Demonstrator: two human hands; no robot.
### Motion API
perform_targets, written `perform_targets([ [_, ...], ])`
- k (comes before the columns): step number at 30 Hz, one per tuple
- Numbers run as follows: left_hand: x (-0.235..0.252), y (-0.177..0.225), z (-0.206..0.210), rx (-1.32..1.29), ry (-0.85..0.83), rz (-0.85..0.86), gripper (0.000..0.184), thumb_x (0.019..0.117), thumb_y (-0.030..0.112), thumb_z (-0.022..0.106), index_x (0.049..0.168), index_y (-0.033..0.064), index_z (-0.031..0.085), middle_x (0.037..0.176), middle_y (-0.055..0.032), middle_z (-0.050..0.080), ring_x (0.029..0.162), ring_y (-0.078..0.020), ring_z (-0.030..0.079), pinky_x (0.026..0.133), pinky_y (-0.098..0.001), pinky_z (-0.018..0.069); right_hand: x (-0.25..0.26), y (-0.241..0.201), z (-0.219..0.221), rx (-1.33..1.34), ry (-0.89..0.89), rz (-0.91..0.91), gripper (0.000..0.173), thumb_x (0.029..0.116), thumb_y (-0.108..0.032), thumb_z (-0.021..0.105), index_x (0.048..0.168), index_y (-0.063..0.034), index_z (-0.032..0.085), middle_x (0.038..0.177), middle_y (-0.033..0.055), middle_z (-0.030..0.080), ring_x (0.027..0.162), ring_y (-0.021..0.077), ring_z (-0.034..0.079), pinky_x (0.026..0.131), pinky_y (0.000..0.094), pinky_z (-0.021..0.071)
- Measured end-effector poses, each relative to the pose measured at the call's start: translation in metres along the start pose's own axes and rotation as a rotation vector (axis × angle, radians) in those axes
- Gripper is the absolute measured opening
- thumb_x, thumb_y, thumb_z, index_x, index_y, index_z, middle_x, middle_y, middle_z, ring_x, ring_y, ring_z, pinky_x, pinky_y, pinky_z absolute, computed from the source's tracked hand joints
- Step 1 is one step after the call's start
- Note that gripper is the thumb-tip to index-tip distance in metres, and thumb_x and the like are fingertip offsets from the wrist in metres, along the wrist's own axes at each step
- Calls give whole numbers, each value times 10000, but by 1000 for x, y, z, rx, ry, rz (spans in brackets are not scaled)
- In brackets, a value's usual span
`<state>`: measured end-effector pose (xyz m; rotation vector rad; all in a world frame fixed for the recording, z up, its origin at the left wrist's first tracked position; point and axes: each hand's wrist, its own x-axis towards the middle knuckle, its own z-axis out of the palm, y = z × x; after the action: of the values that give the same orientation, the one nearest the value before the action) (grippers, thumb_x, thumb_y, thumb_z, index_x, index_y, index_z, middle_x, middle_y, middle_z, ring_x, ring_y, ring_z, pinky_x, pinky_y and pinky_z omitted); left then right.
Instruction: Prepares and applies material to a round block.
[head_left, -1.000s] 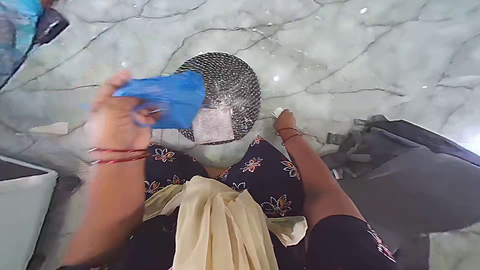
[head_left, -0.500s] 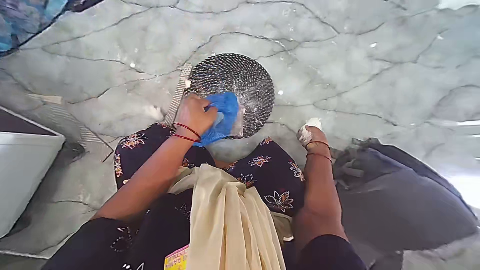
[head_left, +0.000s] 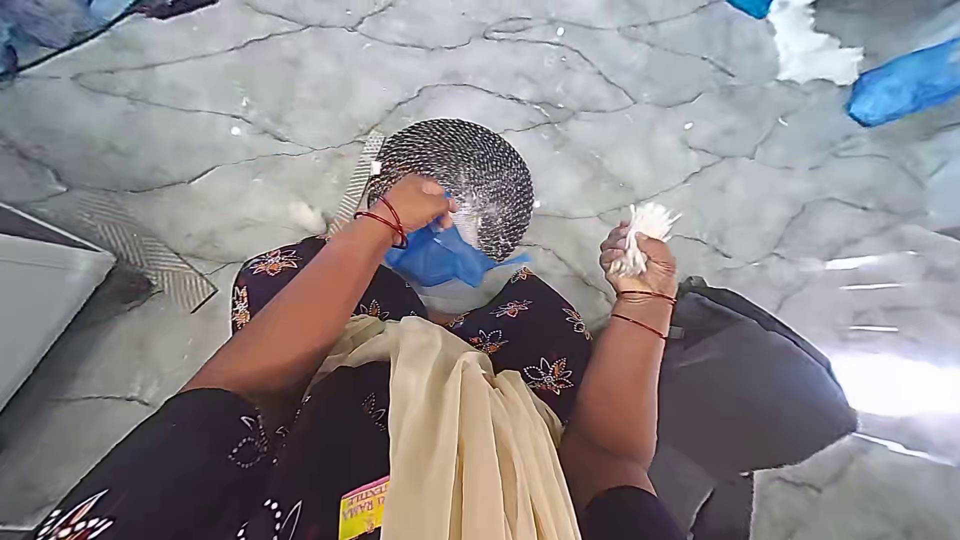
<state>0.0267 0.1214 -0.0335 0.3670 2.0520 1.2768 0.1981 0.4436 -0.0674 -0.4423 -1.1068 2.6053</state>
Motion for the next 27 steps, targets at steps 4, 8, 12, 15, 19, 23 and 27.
perform_targets([
  [4, -16, -22, 11, 68, -62, 63, 224, 1051, 60, 518, 1153, -45, 688, 947, -110, 729, 804, -124, 647, 805, -350, 539, -2, 11, 39, -26, -209, 50, 286, 811, -115, 697, 1089, -124, 635, 870, 3, 713, 706, 73, 687, 578, 197, 563],
  [8, -36, -55, 20, 48, 21, 68, 198, 1014, 56, 584, 1132, -63, 690, 1018, -173, 722, 884, -211, 666, 853, -434, 537, -5, 46, 70, -47, -355, 147, 322, 821, -144, 742, 1130, -132, 654, 891, -10, 725, 727, 76, 690, 594, 210, 567],
  [12, -45, -75, 27, -79, 84, -8, 410, 964, 15, 663, 1341, -80, 534, 1111, -213, 684, 929, -241, 676, 875, -432, 561, -15, 77, 91, -133, -348, 310, 352, 784, -110, 747, 1118, -97, 638, 873, 11, 725, 693, 88, 691, 572, 228, 579],
  [15, -44, -78, 29, -28, 141, 61, 505, 956, -44, 567, 1443, -56, 436, 1119, -195, 711, 982, -246, 695, 908, -425, 554, -18, 89, 93, -212, -315, 413, 370, 763, -88, 722, 1118, -86, 619, 858, 12, 720, 672, 92, 689, 549, 235, 579],
  [19, -43, -73, 31, 97, 163, 88, 678, 967, -46, 567, 1577, -4, 273, 1215, -213, 701, 1050, -345, 707, 938, -521, 552, -15, 99, 90, -341, -263, 490, 364, 773, -61, 652, 1132, -57, 593, 851, 24, 713, 665, 99, 684, 543, 245, 577],
  [23, -41, -80, 33, 114, 99, 117, 853, 925, -107, 501, 1670, 99, 137, 1438, -209, 606, 1265, -349, 634, 1055, -516, 500, -6, 106, 102, -587, -256, 532, 349, 783, -27, 613, 1129, -32, 571, 823, 22, 697, 630, 94, 664, 553, 255, 578],
  [27, -37, -97, 36, 38, 134, 198, 882, 895, -105, 522, 1665, 66, 127, 1423, -240, 603, 1248, -375, 639, 1038, -536, 513, 14, 121, 113, -643, -323, 409, 280, 783, -3, 628, 1054, -58, 586, 801, -11, 714, 636, 75, 677, 586, 256, 597],
])
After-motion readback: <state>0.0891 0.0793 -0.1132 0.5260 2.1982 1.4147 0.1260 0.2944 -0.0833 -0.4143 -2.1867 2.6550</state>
